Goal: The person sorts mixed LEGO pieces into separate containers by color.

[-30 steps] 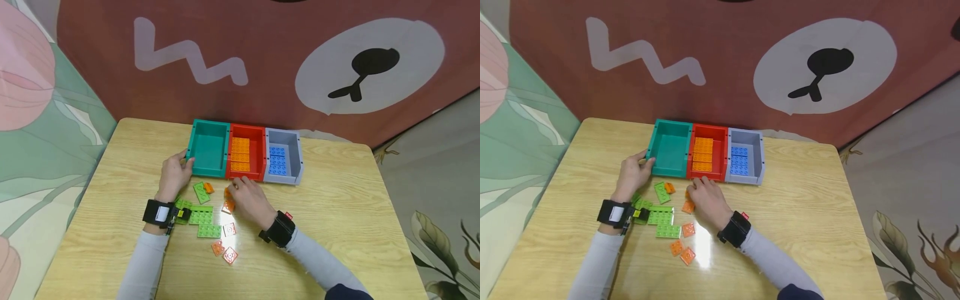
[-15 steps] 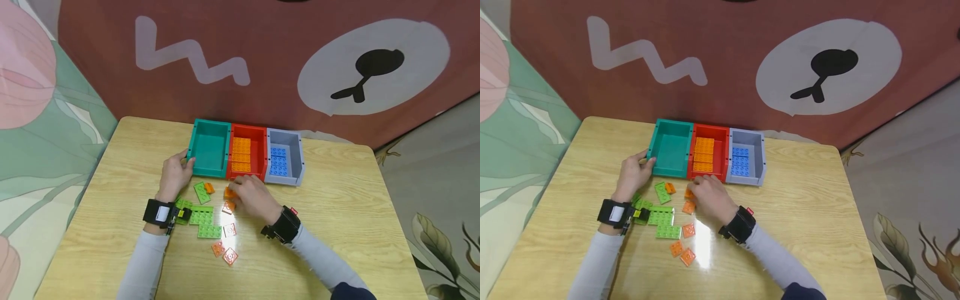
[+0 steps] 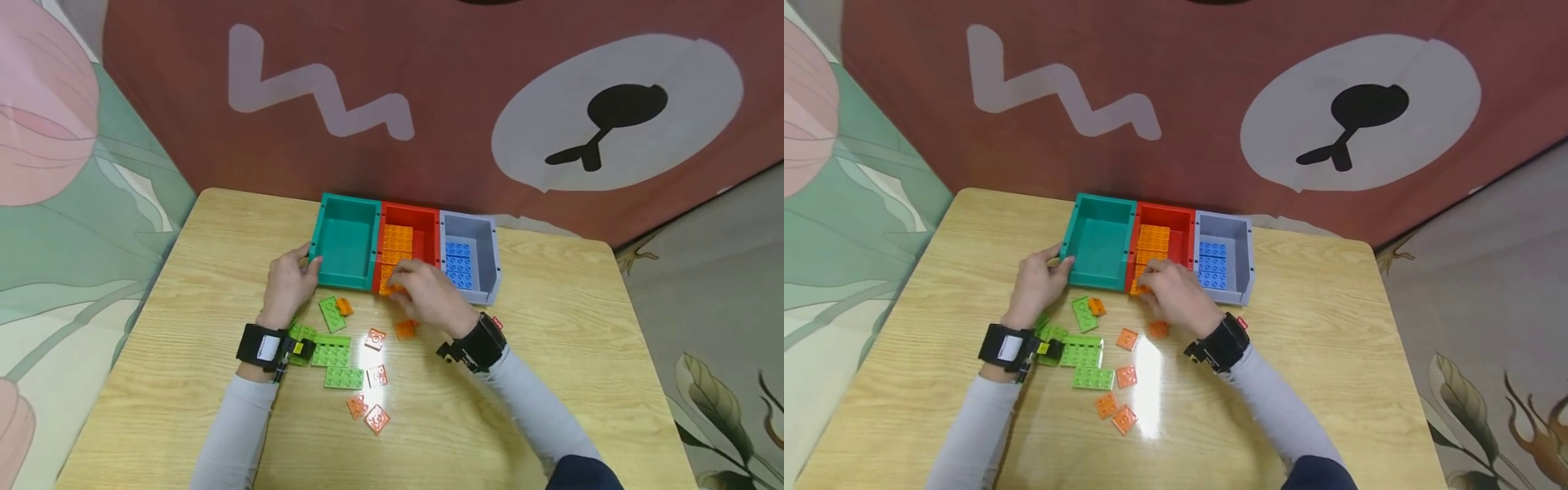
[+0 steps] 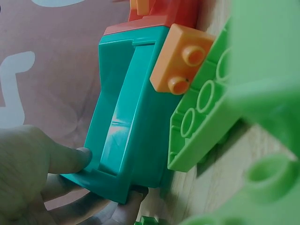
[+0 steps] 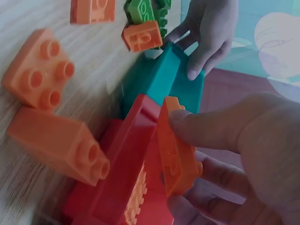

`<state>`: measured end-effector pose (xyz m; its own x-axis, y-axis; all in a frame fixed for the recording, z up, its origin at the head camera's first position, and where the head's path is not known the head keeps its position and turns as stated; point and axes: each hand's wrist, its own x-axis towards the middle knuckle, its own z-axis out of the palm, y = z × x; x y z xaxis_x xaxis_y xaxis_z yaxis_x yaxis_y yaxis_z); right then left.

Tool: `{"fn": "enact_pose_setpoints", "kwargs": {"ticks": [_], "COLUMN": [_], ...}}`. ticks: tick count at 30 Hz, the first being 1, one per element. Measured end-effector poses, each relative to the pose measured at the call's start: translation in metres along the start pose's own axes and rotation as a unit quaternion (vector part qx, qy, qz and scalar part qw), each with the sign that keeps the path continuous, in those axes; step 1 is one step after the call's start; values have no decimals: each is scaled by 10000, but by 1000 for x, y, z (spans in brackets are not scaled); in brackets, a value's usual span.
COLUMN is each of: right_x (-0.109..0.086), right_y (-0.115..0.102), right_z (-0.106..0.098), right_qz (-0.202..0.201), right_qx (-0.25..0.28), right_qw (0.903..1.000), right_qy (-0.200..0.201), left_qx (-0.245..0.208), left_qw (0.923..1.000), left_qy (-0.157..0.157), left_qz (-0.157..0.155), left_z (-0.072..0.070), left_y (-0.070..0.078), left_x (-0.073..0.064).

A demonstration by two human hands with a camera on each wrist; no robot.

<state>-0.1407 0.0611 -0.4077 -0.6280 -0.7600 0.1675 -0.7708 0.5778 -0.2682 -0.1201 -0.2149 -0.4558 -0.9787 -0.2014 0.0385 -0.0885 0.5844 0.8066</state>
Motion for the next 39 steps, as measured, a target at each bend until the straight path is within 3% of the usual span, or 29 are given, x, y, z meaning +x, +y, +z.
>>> {"fn": "enact_pose_setpoints", "kwargs": {"ticks": [8, 14, 22, 25, 32, 36, 39], "right_x": [6, 9, 11, 9, -4, -18, -26], "right_y": [14, 22, 28, 28, 17, -1, -15], "right_z": [6, 10, 17, 18, 14, 19, 28], "right_qz": [83, 328, 470, 335, -392, -739, -760], "right_qx": [-385, -536, -325, -328, -297, -49, 148], "right_qw": [9990, 9980, 9981, 9988, 9970, 9961, 9965], "right_qy": [224, -33, -238, -120, 605, 486, 310], "left_qx": [-35, 1, 66, 95, 117, 119, 44], "left_qw": [10000, 9999, 10000, 10000, 9998, 9998, 9999], "left_qy": [-23, -83, 8, 24, 70, 104, 47], "left_qz": [-80, -92, -17, 7, 110, 147, 136], "left_z": [2, 6, 6, 6, 3, 1, 0], "left_y": [0, 1, 0, 0, -1, 0, 0], "left_x": [-1, -1, -2, -3, -1, 0, 0]}}
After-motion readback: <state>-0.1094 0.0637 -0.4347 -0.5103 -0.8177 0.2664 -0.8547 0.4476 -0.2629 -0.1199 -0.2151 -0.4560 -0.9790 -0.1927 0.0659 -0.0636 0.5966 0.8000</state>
